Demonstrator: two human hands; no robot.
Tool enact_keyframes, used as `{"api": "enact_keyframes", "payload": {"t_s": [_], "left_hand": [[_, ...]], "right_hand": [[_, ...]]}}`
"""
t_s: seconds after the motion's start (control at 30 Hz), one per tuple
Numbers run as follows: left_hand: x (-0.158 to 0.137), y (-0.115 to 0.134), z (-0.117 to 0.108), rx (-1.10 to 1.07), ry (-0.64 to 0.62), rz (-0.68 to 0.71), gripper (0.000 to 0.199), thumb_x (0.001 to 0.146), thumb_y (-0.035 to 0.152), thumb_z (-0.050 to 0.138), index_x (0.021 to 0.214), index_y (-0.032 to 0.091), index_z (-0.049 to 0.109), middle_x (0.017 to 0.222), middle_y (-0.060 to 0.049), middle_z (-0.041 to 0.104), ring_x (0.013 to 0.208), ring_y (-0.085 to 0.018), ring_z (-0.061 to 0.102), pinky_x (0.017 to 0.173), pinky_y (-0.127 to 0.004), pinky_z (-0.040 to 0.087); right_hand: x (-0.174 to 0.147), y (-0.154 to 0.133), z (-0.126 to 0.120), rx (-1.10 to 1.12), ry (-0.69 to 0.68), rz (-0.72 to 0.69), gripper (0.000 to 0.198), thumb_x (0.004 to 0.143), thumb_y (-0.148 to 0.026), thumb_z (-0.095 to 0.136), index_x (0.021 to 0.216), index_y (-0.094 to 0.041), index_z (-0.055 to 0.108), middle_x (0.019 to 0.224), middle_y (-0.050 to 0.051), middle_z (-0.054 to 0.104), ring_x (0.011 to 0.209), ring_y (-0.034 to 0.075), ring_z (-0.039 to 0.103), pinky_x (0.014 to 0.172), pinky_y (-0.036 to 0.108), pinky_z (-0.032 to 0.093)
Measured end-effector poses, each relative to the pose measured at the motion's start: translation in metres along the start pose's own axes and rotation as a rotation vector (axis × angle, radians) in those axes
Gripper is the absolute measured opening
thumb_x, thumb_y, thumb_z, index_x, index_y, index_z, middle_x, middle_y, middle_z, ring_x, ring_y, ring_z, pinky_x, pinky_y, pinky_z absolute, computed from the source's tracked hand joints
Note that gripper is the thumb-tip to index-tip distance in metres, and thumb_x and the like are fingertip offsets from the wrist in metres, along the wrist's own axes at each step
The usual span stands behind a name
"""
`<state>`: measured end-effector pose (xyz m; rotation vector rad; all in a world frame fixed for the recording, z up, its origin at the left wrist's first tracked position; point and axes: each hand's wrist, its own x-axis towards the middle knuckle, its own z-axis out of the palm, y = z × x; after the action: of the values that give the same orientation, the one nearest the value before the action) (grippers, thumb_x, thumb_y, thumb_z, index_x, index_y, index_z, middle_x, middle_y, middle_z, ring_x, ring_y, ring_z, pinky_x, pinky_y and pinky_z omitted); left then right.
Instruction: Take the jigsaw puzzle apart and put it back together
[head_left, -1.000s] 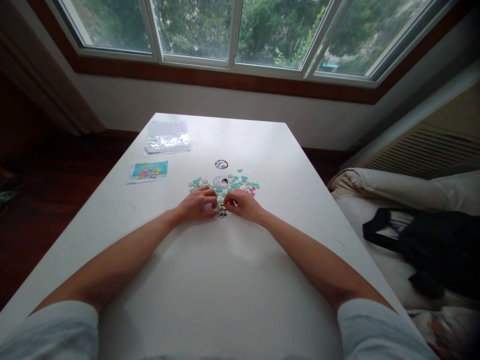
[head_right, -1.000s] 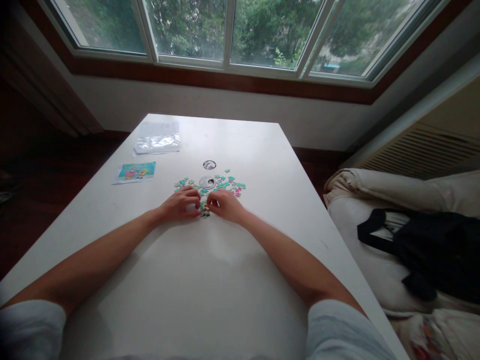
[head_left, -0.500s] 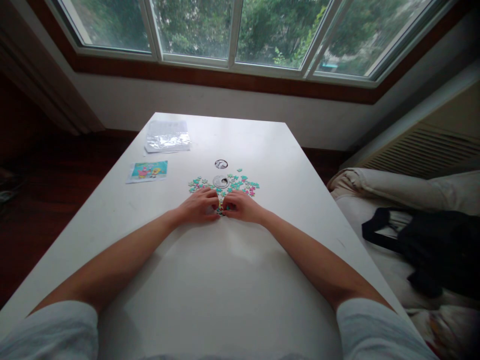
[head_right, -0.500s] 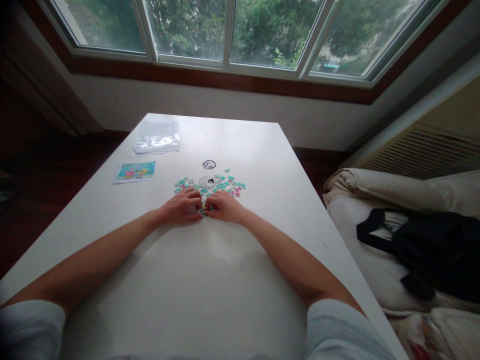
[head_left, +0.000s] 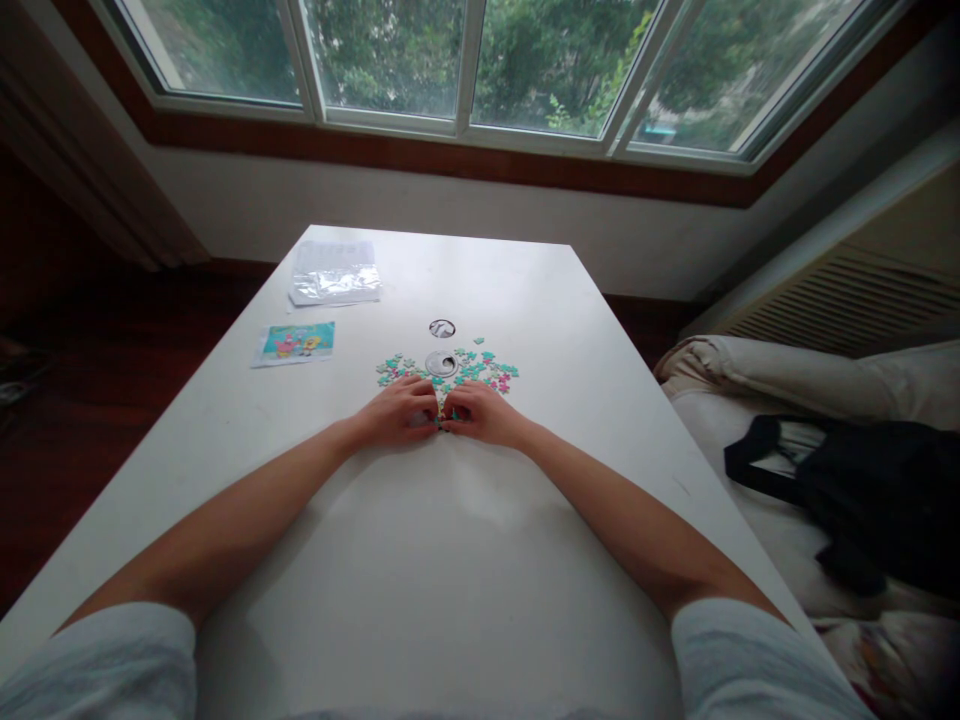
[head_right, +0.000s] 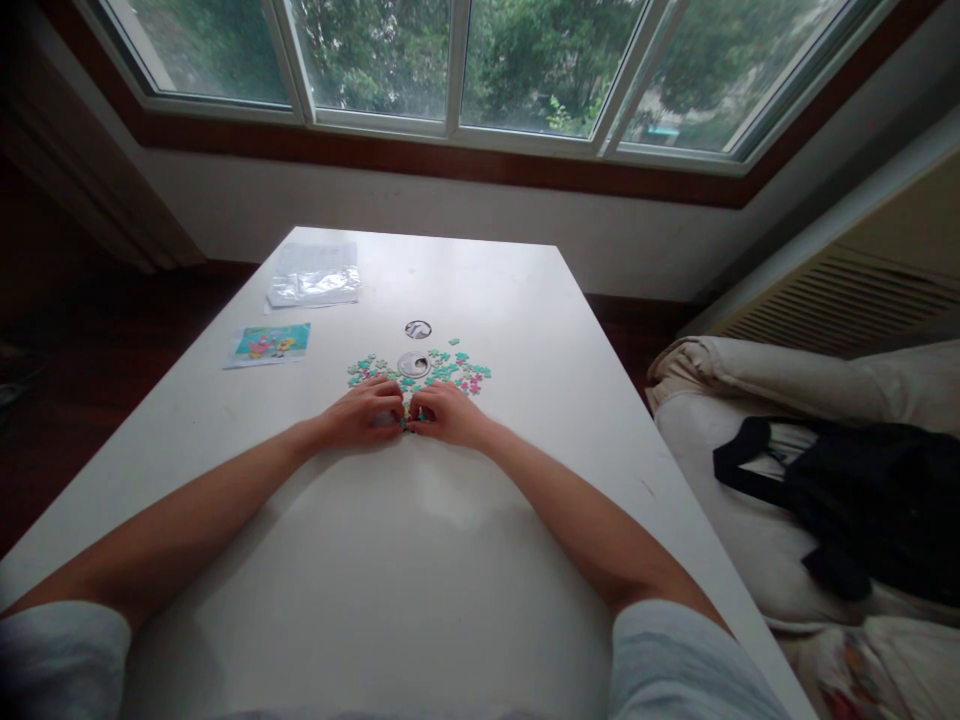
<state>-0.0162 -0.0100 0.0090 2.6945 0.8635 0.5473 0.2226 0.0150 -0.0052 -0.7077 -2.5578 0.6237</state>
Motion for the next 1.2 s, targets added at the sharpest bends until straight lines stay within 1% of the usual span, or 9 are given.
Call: {"api": "enact_keyframes", "payload": {"t_s": [0.3, 0.5, 0.73, 0.87, 1.0, 1.2], "left_hand": [[-0.0007, -0.0031, 0.0032, 0.012, 0.006, -0.003, 0.013, 0.095, 0.033, 0.061, 0.089, 0.023, 0.065, 0.098, -0.006, 0.065, 0.095, -0.022, 0.056, 0.087, -0.037, 0.041], [-0.0002, -0.0055, 0.0064, 0.009, 0.029, -0.002, 0.009, 0.095, 0.026, 0.059, 0.092, 0.023, 0.067, 0.098, -0.006, 0.065, 0.093, -0.021, 0.057, 0.086, -0.037, 0.042], [0.0004, -0.0044, 0.0045, -0.004, 0.025, -0.012, 0.015, 0.096, 0.034, 0.062, 0.088, 0.022, 0.067, 0.095, -0.005, 0.065, 0.092, -0.021, 0.057, 0.086, -0.036, 0.042], [0.0001, -0.0060, 0.0056, -0.006, 0.020, -0.015, 0.015, 0.097, 0.035, 0.062, 0.089, 0.022, 0.066, 0.096, -0.005, 0.065, 0.093, -0.021, 0.057, 0.087, -0.036, 0.042], [-0.0001, -0.0069, 0.0082, 0.005, 0.032, -0.034, 0.016, 0.096, 0.035, 0.063, 0.088, 0.022, 0.067, 0.096, -0.006, 0.064, 0.092, -0.021, 0.056, 0.087, -0.036, 0.042], [0.0001, -0.0037, 0.0088, 0.025, 0.051, -0.059, 0.017, 0.095, 0.037, 0.063, 0.088, 0.022, 0.067, 0.094, -0.006, 0.064, 0.092, -0.021, 0.056, 0.085, -0.035, 0.042]], "right_hand": [[-0.0003, 0.0003, 0.0007, -0.007, -0.006, 0.005, 0.016, 0.090, -0.031, 0.073, 0.084, -0.021, 0.062, 0.077, 0.001, 0.062, 0.078, 0.018, 0.053, 0.075, 0.030, 0.033], [-0.0004, -0.0020, -0.0006, -0.002, -0.004, 0.007, 0.016, 0.091, -0.032, 0.072, 0.085, -0.021, 0.062, 0.077, 0.001, 0.062, 0.079, 0.018, 0.054, 0.076, 0.030, 0.034], [-0.0001, -0.0011, -0.0013, -0.003, -0.016, 0.007, 0.017, 0.092, -0.034, 0.071, 0.085, -0.021, 0.062, 0.077, 0.001, 0.062, 0.079, 0.018, 0.053, 0.076, 0.030, 0.034], [-0.0003, -0.0011, -0.0015, -0.006, -0.021, 0.008, 0.017, 0.091, -0.033, 0.072, 0.085, -0.021, 0.062, 0.077, 0.001, 0.062, 0.079, 0.018, 0.054, 0.076, 0.030, 0.034], [-0.0009, -0.0006, -0.0006, -0.010, -0.011, 0.014, 0.015, 0.090, -0.031, 0.072, 0.085, -0.021, 0.062, 0.077, 0.001, 0.063, 0.079, 0.018, 0.054, 0.076, 0.030, 0.034], [-0.0019, -0.0001, 0.0011, -0.003, 0.022, 0.013, 0.006, 0.088, -0.022, 0.070, 0.085, -0.022, 0.065, 0.075, 0.000, 0.063, 0.079, 0.018, 0.055, 0.078, 0.030, 0.036]]}}
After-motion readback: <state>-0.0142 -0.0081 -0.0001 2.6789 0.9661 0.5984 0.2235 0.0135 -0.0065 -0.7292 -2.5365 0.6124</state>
